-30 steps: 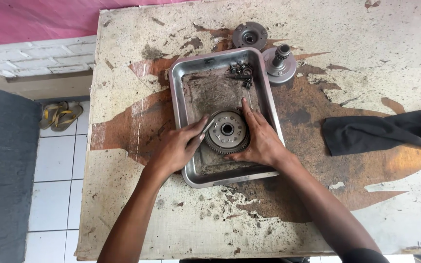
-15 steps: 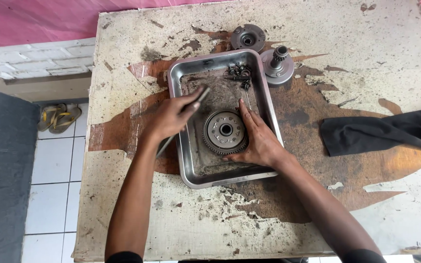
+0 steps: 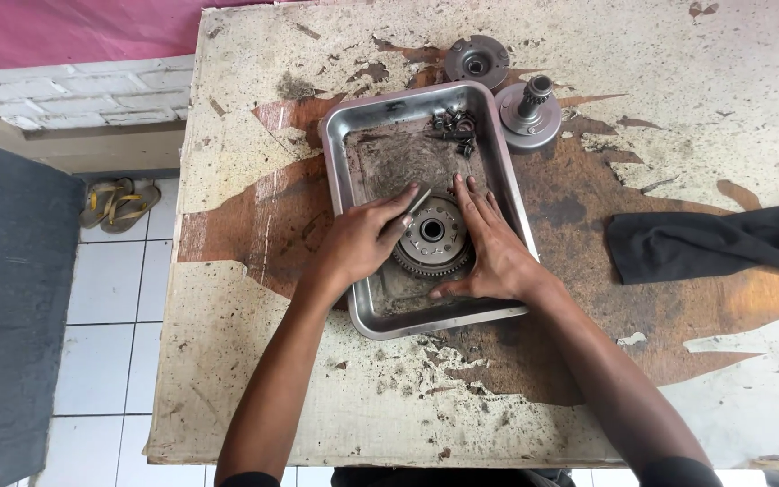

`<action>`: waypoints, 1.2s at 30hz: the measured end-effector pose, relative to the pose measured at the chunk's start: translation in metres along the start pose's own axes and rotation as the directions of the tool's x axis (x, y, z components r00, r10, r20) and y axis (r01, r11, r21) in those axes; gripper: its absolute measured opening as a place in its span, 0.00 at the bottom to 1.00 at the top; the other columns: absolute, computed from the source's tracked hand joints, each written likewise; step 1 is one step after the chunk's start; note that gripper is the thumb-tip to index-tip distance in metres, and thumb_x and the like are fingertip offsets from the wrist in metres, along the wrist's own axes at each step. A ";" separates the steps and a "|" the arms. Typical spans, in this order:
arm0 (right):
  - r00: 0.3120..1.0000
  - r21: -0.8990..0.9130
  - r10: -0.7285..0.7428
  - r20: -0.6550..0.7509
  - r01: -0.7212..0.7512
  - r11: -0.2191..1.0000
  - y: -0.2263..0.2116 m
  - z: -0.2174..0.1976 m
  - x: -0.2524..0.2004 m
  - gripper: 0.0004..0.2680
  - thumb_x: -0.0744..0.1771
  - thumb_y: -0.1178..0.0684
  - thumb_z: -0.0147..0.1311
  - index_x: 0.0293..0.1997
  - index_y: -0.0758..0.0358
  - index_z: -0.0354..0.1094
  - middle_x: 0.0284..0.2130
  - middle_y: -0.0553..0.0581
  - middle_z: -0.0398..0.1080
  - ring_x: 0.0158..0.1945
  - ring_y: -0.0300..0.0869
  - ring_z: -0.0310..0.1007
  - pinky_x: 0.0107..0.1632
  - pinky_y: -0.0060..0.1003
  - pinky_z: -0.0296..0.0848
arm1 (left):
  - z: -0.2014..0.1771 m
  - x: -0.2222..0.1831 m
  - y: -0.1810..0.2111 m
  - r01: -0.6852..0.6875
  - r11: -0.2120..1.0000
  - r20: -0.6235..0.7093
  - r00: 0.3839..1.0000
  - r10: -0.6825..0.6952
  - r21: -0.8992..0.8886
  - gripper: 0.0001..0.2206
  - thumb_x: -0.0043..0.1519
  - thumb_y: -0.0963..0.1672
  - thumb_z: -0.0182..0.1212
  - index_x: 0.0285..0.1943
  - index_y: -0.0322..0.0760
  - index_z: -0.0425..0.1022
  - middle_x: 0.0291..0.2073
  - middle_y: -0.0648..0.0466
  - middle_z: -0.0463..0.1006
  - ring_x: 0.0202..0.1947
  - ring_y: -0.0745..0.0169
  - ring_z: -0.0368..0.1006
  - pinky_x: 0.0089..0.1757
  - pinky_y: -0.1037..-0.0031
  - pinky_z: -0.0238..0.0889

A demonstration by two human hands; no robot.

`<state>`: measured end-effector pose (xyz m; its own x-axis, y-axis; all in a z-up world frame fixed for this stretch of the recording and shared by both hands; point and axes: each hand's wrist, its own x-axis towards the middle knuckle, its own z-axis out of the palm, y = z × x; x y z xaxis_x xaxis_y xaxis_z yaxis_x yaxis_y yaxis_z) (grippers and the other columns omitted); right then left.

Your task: Scraping grease and debris from a metal gear assembly using a tool and cloth.

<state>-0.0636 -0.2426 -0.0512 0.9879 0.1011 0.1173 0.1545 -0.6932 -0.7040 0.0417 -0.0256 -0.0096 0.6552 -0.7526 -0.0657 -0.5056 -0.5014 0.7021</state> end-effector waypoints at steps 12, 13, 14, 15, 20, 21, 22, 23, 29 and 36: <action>1.000 -0.059 0.020 -0.011 -0.021 0.998 -0.002 0.001 -0.003 0.57 0.50 0.32 0.76 0.78 0.67 0.31 0.67 0.72 0.56 0.75 0.70 0.40 0.73 0.67 0.39 | -0.021 -0.012 0.017 0.076 0.997 0.044 0.996 -0.076 0.001 0.22 0.68 0.43 0.50 0.74 0.52 0.63 0.64 0.48 0.73 0.62 0.39 0.69 0.58 0.45 0.63; 1.000 -0.052 0.022 -0.017 -0.023 0.998 -0.002 0.001 -0.002 0.57 0.50 0.32 0.76 0.78 0.67 0.31 0.67 0.72 0.56 0.75 0.70 0.40 0.73 0.67 0.39 | -0.012 -0.012 0.003 0.076 0.997 0.049 0.996 -0.076 0.009 0.22 0.68 0.43 0.50 0.74 0.52 0.63 0.64 0.48 0.73 0.62 0.39 0.69 0.58 0.45 0.63; 0.999 -0.031 0.008 -0.033 -0.009 0.999 -0.003 0.002 -0.001 0.57 0.50 0.32 0.76 0.78 0.68 0.32 0.66 0.73 0.56 0.75 0.70 0.41 0.73 0.67 0.39 | -0.004 -0.012 -0.012 0.053 0.996 0.046 0.997 -0.056 0.068 0.24 0.68 0.42 0.52 0.75 0.53 0.61 0.68 0.48 0.66 0.33 0.58 0.60 0.32 0.64 0.58; 0.999 -0.014 -0.006 -0.047 0.005 1.000 -0.002 0.001 0.000 0.57 0.49 0.33 0.77 0.78 0.68 0.32 0.66 0.73 0.57 0.74 0.71 0.42 0.72 0.68 0.40 | 0.005 -0.011 -0.026 0.029 0.992 0.042 0.998 -0.035 0.122 0.25 0.67 0.41 0.54 0.75 0.54 0.60 0.72 0.48 0.59 0.05 0.79 0.52 0.06 0.84 0.52; 0.996 -0.011 -0.059 -0.066 0.058 0.998 0.005 0.007 -0.001 0.55 0.50 0.35 0.78 0.78 0.68 0.35 0.65 0.73 0.57 0.74 0.70 0.45 0.72 0.67 0.44 | -0.006 0.008 0.005 0.054 0.995 0.060 0.996 -0.059 0.080 0.23 0.68 0.45 0.48 0.75 0.52 0.62 0.64 0.48 0.73 0.60 0.35 0.70 0.56 0.41 0.64; 0.994 0.002 -0.064 -0.092 0.064 0.998 0.005 0.005 0.001 0.56 0.50 0.34 0.78 0.78 0.68 0.35 0.65 0.73 0.57 0.73 0.70 0.46 0.72 0.67 0.45 | 0.000 0.025 -0.003 -0.004 0.995 0.057 0.998 -0.002 0.096 0.23 0.68 0.45 0.49 0.75 0.51 0.63 0.63 0.47 0.74 0.59 0.35 0.71 0.56 0.41 0.64; 0.993 -0.002 -0.064 -0.096 0.064 0.998 0.004 0.004 0.002 0.56 0.50 0.34 0.78 0.78 0.68 0.35 0.65 0.73 0.57 0.73 0.70 0.46 0.72 0.67 0.45 | 0.004 0.034 -0.004 -0.009 0.995 0.056 0.998 0.004 0.097 0.23 0.68 0.45 0.49 0.75 0.51 0.63 0.63 0.47 0.74 0.59 0.35 0.71 0.56 0.41 0.64; 0.995 0.000 -0.053 -0.087 0.053 0.999 0.003 0.004 0.001 0.56 0.49 0.35 0.78 0.77 0.69 0.36 0.65 0.74 0.58 0.73 0.70 0.46 0.72 0.67 0.45 | 0.008 0.043 -0.005 -0.001 0.990 0.050 0.999 -0.006 0.139 0.22 0.68 0.46 0.49 0.74 0.53 0.64 0.62 0.49 0.75 0.58 0.36 0.72 0.56 0.42 0.65; 0.997 -0.003 -0.029 -0.068 0.028 1.000 0.000 0.003 -0.003 0.55 0.50 0.33 0.77 0.77 0.69 0.37 0.64 0.74 0.58 0.73 0.71 0.47 0.71 0.69 0.46 | 0.007 0.022 0.000 0.037 0.998 0.011 0.999 -0.038 0.054 0.22 0.65 0.46 0.54 0.71 0.55 0.68 0.60 0.51 0.76 0.57 0.37 0.73 0.54 0.44 0.66; 0.999 0.000 0.014 -0.043 -0.014 1.000 -0.003 -0.001 0.000 0.55 0.49 0.33 0.77 0.77 0.70 0.37 0.64 0.74 0.58 0.74 0.70 0.46 0.72 0.67 0.47 | -0.003 -0.024 0.005 0.117 0.993 -0.049 0.992 -0.118 -0.028 0.21 0.65 0.45 0.56 0.69 0.50 0.70 0.63 0.48 0.74 0.59 0.32 0.69 0.54 0.43 0.66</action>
<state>-0.0636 -0.2412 -0.0484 0.9887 0.0603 0.1376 0.1406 -0.6944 -0.7057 0.0248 -0.0084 -0.0028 0.7368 -0.6665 -0.1135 -0.4097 -0.5737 0.7092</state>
